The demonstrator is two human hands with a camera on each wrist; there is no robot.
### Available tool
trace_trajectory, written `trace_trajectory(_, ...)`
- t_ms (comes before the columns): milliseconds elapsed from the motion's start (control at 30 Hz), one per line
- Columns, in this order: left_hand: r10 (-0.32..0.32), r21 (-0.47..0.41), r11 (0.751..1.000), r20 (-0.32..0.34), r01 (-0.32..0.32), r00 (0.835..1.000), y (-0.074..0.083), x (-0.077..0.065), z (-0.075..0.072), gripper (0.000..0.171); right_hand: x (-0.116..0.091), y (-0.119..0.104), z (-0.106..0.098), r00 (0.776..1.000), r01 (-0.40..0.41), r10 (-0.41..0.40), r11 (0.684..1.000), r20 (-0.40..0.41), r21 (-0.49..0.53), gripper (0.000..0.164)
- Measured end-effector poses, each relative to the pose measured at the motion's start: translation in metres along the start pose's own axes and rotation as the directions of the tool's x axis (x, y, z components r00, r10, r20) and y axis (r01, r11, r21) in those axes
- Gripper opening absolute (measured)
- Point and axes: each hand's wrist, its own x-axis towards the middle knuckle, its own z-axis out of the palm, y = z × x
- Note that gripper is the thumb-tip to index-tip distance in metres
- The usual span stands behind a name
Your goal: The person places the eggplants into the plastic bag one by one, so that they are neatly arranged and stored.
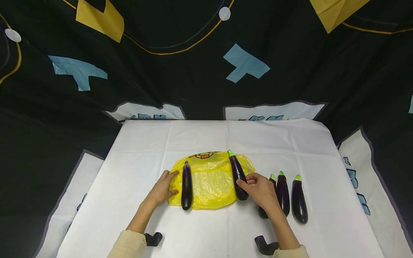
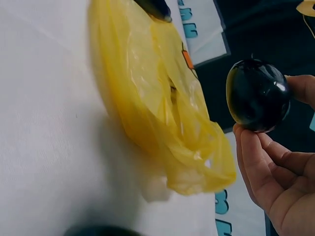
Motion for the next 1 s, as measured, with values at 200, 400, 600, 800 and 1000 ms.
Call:
trace_trajectory(200,-0.015,0.009,1.000,0.010,0.015,1.000,0.000,-0.001,0.002,0.072,0.004,-0.003,0.019,1.000,0.016,-0.016,1.000,0.004,0.005,0.052)
trace_trajectory(400,-0.017,0.010,1.000,0.011,0.017,1.000,-0.001,-0.001,0.003,0.072,0.009,-0.007,0.041,1.000,0.012,-0.012,1.000,0.009,0.024,0.047)
trace_trajectory(600,-0.011,0.013,1.000,0.010,0.011,1.000,-0.002,-0.002,0.003,0.072,0.013,-0.013,0.061,1.000,0.019,-0.020,0.999,0.020,0.046,0.047)
trace_trajectory(800,-0.020,0.020,1.000,0.008,0.020,1.000,-0.001,-0.002,0.003,0.072,0.017,-0.019,0.078,0.997,0.065,-0.067,0.997,0.033,0.047,0.043)
trace_trajectory(1000,-0.030,0.019,0.999,-0.002,0.030,1.000,0.001,0.000,0.001,0.072,0.023,-0.028,0.092,0.991,0.119,-0.120,0.993,0.055,0.029,0.042)
